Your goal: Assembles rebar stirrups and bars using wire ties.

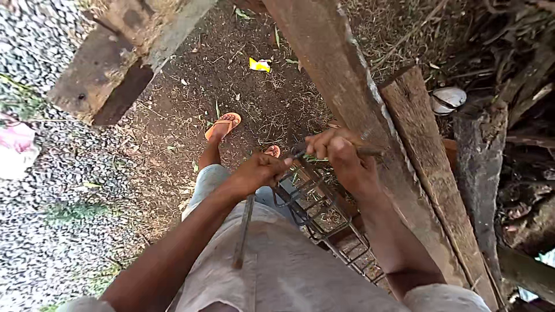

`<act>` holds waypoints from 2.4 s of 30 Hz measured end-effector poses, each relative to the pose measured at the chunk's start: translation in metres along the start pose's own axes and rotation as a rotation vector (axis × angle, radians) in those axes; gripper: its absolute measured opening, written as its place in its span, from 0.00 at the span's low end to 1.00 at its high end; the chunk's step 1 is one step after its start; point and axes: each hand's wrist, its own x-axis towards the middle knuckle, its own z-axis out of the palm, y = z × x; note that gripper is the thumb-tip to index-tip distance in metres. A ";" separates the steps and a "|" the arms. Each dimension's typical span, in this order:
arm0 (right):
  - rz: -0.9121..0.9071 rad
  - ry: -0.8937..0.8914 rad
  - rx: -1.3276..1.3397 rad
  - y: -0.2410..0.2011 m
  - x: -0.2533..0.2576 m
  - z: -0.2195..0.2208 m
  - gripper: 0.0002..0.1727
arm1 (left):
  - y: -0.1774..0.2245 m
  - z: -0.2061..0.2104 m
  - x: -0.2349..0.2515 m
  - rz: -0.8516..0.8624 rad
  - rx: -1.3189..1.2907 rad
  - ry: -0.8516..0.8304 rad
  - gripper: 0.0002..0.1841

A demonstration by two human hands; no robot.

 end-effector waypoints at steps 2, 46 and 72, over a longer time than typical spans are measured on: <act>0.024 0.080 -0.049 -0.004 -0.004 0.004 0.23 | 0.003 0.002 0.000 -0.013 0.000 0.018 0.22; -0.038 0.444 -0.045 -0.011 0.001 -0.005 0.19 | 0.018 0.003 -0.001 -0.011 0.367 -0.079 0.22; 0.228 0.809 -0.092 -0.017 0.016 0.001 0.20 | 0.016 -0.002 0.006 -0.106 0.281 -0.242 0.21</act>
